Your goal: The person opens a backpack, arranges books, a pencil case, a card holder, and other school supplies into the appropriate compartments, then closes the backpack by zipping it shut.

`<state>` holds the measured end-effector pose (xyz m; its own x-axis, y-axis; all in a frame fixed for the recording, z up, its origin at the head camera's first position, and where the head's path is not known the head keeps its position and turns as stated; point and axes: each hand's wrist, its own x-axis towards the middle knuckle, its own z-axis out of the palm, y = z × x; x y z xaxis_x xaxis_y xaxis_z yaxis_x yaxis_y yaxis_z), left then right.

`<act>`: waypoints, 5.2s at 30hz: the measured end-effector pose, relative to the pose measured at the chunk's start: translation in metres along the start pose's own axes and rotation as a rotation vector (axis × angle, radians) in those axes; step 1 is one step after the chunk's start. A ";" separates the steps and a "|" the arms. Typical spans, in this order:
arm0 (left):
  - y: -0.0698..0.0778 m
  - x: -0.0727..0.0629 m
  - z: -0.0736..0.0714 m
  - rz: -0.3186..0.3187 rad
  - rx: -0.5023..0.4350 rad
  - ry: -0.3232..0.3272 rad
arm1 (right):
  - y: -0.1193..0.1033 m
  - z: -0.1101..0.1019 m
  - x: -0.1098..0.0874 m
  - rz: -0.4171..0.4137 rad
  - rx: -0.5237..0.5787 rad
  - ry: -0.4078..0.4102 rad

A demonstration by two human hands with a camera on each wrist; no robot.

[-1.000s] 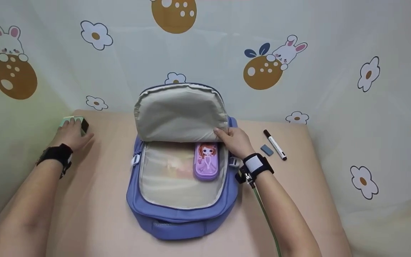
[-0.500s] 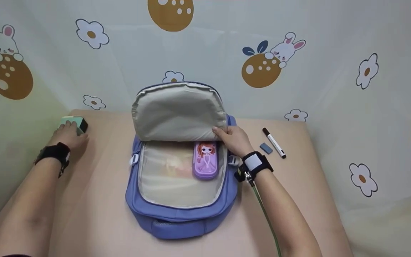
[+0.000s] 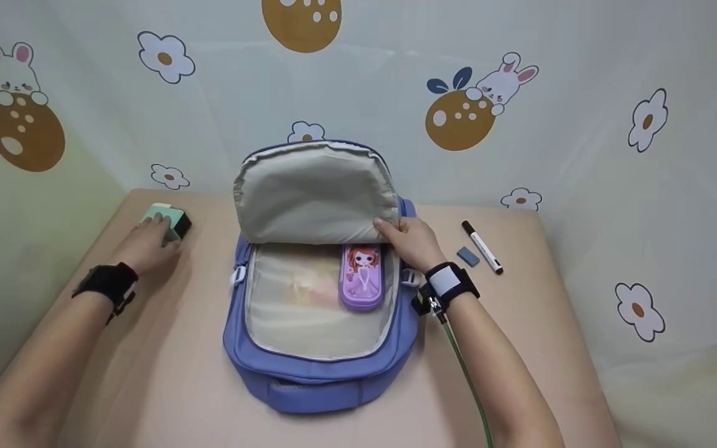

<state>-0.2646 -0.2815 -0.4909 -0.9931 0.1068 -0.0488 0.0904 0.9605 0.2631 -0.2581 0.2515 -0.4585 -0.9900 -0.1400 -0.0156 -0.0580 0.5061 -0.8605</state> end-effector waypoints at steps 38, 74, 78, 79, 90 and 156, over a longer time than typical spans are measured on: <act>0.041 -0.010 0.014 0.018 -0.177 -0.015 | 0.000 0.004 0.000 0.010 0.029 -0.013; 0.215 -0.048 0.004 0.734 0.148 -0.048 | 0.005 0.004 0.001 0.014 0.059 -0.016; 0.227 -0.039 0.017 0.707 0.173 -0.094 | 0.005 0.005 0.001 0.002 0.058 -0.018; 0.229 -0.037 0.020 0.703 0.169 -0.102 | 0.005 0.005 0.001 0.000 0.055 -0.018; 0.235 -0.047 0.022 0.756 0.155 0.003 | 0.002 0.005 0.002 0.011 0.045 -0.030; 0.150 -0.093 0.005 0.861 -0.264 0.422 | 0.004 -0.009 -0.080 -0.509 -0.197 0.018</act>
<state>-0.1582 -0.1455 -0.4520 -0.5466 0.5915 0.5927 0.8243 0.5049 0.2562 -0.1805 0.2727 -0.4559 -0.8323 -0.3955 0.3884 -0.5520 0.5283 -0.6451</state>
